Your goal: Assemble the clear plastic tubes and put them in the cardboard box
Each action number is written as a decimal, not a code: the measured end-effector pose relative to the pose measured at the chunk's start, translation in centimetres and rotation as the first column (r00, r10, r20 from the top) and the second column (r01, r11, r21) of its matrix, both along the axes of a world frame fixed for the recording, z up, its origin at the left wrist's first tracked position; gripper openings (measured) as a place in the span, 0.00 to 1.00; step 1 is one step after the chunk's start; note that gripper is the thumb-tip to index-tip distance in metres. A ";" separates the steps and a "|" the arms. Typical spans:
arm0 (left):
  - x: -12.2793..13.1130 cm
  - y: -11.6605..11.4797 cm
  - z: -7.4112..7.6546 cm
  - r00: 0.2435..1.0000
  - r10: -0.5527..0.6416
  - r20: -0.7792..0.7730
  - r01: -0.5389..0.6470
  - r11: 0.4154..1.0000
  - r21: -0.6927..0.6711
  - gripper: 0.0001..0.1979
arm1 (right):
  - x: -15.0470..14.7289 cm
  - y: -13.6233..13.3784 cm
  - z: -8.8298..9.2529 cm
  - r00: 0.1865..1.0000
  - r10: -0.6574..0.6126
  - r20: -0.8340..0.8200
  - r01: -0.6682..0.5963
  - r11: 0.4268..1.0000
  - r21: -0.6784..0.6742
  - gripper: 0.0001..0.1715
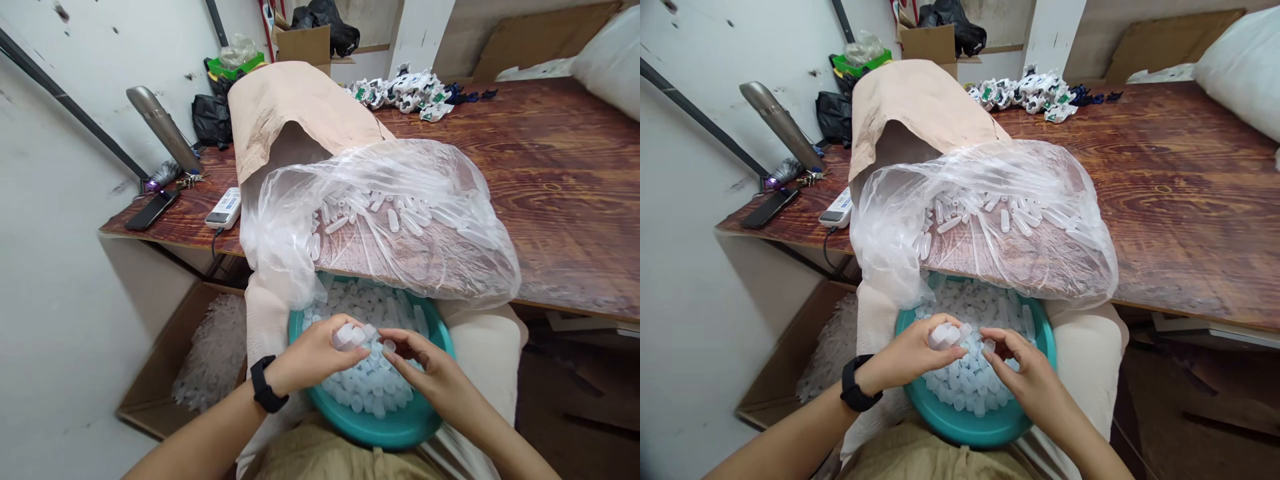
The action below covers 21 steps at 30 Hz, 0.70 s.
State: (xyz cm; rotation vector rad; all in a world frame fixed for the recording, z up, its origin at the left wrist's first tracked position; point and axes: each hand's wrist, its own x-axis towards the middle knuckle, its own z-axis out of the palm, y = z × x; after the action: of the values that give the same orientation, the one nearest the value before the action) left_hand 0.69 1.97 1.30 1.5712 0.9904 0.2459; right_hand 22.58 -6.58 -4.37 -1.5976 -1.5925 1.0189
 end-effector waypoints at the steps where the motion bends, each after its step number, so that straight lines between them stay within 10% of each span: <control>1: -0.1 -0.2 0.3 1.000 -0.011 -0.029 0.012 0.999 0.050 0.15 | -0.1 -0.2 0.1 0.999 0.001 0.048 -0.003 0.999 0.035 0.18; 9: -0.6 -1.4 -0.4 0.964 -0.220 -0.148 0.265 0.834 0.484 0.08 | -1.1 -0.9 2.7 0.966 0.164 0.199 -0.202 0.961 0.187 0.23; 21: -0.9 -1.8 -0.9 0.957 -0.270 -0.106 0.271 0.702 0.658 0.09 | -1.2 -2.1 3.6 0.971 0.157 0.181 -0.197 0.953 0.232 0.18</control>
State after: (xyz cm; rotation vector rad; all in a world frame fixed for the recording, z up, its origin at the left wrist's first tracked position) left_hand -0.22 0.17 0.38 2.3577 0.6740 0.4266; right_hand 21.35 -8.72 -0.72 -1.4133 -1.9199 0.7578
